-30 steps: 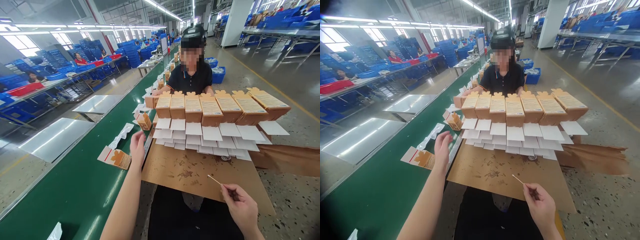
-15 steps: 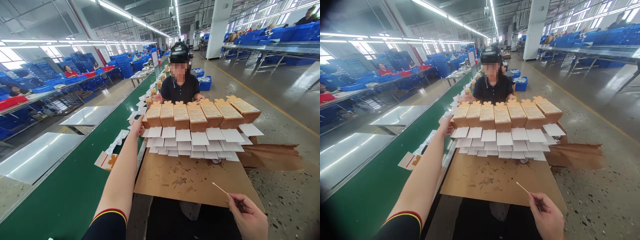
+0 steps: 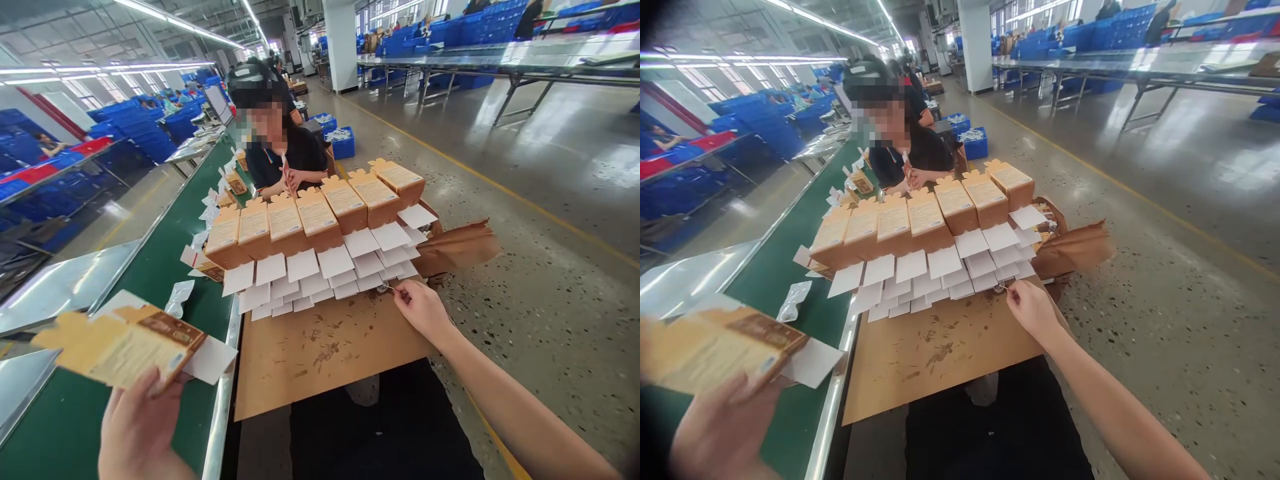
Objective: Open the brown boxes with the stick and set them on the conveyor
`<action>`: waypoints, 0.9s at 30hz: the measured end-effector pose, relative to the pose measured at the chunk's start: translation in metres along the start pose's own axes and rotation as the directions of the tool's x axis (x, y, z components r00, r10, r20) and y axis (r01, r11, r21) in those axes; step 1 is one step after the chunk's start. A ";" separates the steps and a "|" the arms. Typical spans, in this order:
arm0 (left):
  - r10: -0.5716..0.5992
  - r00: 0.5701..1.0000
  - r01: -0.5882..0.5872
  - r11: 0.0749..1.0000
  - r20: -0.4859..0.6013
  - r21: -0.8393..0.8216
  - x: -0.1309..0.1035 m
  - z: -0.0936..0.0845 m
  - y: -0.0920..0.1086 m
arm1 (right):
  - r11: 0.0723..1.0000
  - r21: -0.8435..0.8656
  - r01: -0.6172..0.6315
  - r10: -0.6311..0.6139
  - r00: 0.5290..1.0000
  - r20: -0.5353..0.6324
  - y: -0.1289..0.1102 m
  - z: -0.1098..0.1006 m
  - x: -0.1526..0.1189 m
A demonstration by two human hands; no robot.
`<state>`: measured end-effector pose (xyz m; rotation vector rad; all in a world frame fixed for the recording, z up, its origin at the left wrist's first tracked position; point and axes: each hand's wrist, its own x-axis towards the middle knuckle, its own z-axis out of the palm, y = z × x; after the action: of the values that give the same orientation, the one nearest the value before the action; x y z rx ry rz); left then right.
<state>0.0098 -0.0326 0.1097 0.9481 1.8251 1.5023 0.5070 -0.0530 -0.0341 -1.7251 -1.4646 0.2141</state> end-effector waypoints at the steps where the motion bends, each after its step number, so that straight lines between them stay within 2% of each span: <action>1: -0.020 0.998 0.021 0.999 0.055 -0.026 -0.014 -0.004 -0.013 | 1.000 -0.013 0.002 -0.001 1.000 0.014 0.002 0.005 0.005; 3: -0.106 0.986 0.119 0.987 0.125 -0.104 -0.040 0.000 -0.044 | 0.999 -0.032 0.006 -0.005 0.999 0.037 0.006 0.011 0.014; 6: -0.204 0.947 0.240 0.963 0.247 -0.126 -0.068 0.021 -0.095 | 0.999 -0.038 0.017 -0.016 0.999 0.045 0.009 0.007 0.017; 8: -0.230 0.919 0.274 0.956 0.319 -0.101 -0.082 0.037 -0.123 | 0.999 -0.024 0.027 -0.027 0.999 0.029 0.006 -0.004 0.010; 10: -0.236 0.919 0.283 0.952 0.315 -0.114 -0.091 0.051 -0.141 | 0.999 -0.002 0.044 -0.044 0.999 0.014 -0.002 -0.012 -0.008; 13: -0.225 0.930 0.275 0.951 0.291 -0.144 -0.097 0.063 -0.150 | 0.990 0.108 0.089 -0.094 0.995 0.038 -0.029 -0.006 -0.049; 14: -0.224 0.928 0.275 0.951 0.296 -0.140 -0.097 0.066 -0.150 | 0.972 0.213 0.103 -0.117 0.992 0.054 -0.041 0.004 -0.066; 17: -0.200 0.934 0.246 0.961 0.296 -0.126 -0.101 0.071 -0.146 | 0.919 0.365 0.146 -0.222 0.959 0.177 -0.079 0.045 -0.111; 19: -0.158 0.949 0.201 0.970 0.273 -0.140 -0.105 0.073 -0.144 | 0.901 0.404 0.157 -0.262 0.939 0.221 -0.097 0.071 -0.130; 22: -0.132 0.952 0.177 0.973 0.278 -0.144 -0.112 0.076 -0.144 | 0.891 0.423 0.166 -0.289 0.925 0.246 -0.105 0.090 -0.139; 27: -0.094 0.965 0.133 0.980 0.245 -0.145 -0.122 0.079 -0.148 | 0.893 0.427 0.140 -0.253 0.942 0.220 -0.090 0.083 -0.130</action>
<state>0.1202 -0.1040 -0.0511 0.8877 1.5376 1.3780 0.3511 -0.1303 -0.0743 -1.2336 -1.6436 0.6208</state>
